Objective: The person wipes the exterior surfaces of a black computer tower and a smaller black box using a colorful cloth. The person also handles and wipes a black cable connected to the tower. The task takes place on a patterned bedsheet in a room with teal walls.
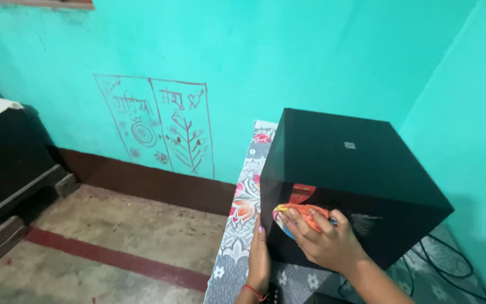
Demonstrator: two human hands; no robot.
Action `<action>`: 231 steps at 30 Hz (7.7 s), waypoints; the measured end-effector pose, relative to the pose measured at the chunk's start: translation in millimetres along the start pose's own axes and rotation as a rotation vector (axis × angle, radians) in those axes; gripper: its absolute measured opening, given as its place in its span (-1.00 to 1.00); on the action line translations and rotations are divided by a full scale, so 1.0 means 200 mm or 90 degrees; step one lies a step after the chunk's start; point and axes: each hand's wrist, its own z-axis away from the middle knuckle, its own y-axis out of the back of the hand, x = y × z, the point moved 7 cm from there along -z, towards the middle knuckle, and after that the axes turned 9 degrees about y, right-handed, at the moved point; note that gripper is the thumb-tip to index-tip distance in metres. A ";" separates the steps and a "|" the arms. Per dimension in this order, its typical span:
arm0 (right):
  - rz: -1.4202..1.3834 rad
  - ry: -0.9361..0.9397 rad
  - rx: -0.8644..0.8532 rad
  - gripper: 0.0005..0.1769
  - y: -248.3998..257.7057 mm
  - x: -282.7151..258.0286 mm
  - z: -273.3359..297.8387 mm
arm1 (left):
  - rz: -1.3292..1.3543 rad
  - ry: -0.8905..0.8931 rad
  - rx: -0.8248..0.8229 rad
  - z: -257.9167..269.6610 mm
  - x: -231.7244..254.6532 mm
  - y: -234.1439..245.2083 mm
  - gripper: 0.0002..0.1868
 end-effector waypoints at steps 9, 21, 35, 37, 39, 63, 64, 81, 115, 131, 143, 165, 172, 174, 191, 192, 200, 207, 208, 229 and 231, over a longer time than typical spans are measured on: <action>0.002 0.081 -0.048 -0.45 -0.13 -0.20 0.12 | 0.026 0.030 -0.011 0.03 -0.02 0.01 -0.34; -0.173 -0.029 -0.138 -0.29 -0.11 -0.23 0.06 | 0.046 0.006 -0.026 0.03 0.00 0.01 -0.36; 0.033 0.059 -0.053 -0.45 -0.20 -0.28 0.27 | 0.013 -0.011 -0.005 0.04 0.02 0.03 -0.39; 0.005 0.062 -0.045 -0.46 -0.23 -0.32 0.29 | 0.040 0.007 0.000 0.05 0.02 0.03 -0.37; -0.020 0.073 -0.054 -0.48 -0.26 -0.38 0.31 | 0.071 0.039 0.000 0.06 0.01 0.04 -0.34; -0.155 0.167 -0.075 -0.50 -0.16 -0.35 0.40 | 0.027 0.018 0.024 0.03 -0.01 0.06 -0.35; -0.120 0.110 -0.059 -0.49 -0.09 -0.25 0.37 | 0.024 0.030 0.024 0.03 -0.03 0.06 -0.35; -0.024 0.008 -0.055 -0.50 -0.09 -0.18 0.31 | 0.036 0.035 0.011 0.05 0.01 0.05 -0.32; -0.041 -0.012 -0.139 -0.36 -0.23 -0.33 0.57 | 0.007 0.040 0.087 0.12 0.05 -0.04 -0.28; -0.429 0.048 -0.508 -0.40 -0.34 -0.44 0.60 | 0.009 -0.053 0.075 0.12 0.25 -0.02 -0.34; -0.068 -0.178 -0.022 -0.29 0.14 0.12 0.16 | -0.269 -0.486 0.088 0.30 1.07 -0.38 -0.56; -0.002 -0.114 -0.034 -0.42 0.15 0.09 0.05 | -0.183 -0.443 -0.032 0.26 1.09 -0.34 -0.58; -0.071 -0.158 0.001 -0.37 0.14 0.19 0.03 | -0.262 -0.440 0.004 0.26 1.07 -0.33 -0.53; -0.101 -0.185 0.021 -0.38 0.14 0.21 0.10 | -0.274 -0.428 0.012 0.24 1.06 -0.33 -0.51; -0.064 -0.284 0.085 -0.48 0.27 0.31 0.25 | -0.161 -0.416 0.041 0.23 1.03 -0.34 -0.56; -0.076 -0.251 0.104 -0.50 0.25 0.30 0.15 | -0.164 -0.427 0.046 0.22 1.03 -0.34 -0.57; -0.016 -0.166 0.092 -0.62 0.23 0.31 -0.15 | -0.320 -0.509 0.091 0.24 1.05 -0.34 -0.57; -0.029 -0.217 0.130 -0.57 0.26 0.40 0.05 | -0.283 -0.499 0.091 0.24 1.06 -0.33 -0.55; -0.015 -0.220 0.137 -0.56 0.26 0.41 0.09 | -0.273 -0.501 0.086 0.24 1.06 -0.33 -0.55; 0.001 -0.409 0.144 -0.50 0.30 0.54 0.68 | -0.220 -0.436 0.095 0.23 1.03 -0.34 -0.52; 0.002 -0.443 0.114 -0.48 0.30 0.54 0.70 | -0.209 -0.460 0.093 0.24 1.05 -0.35 -0.52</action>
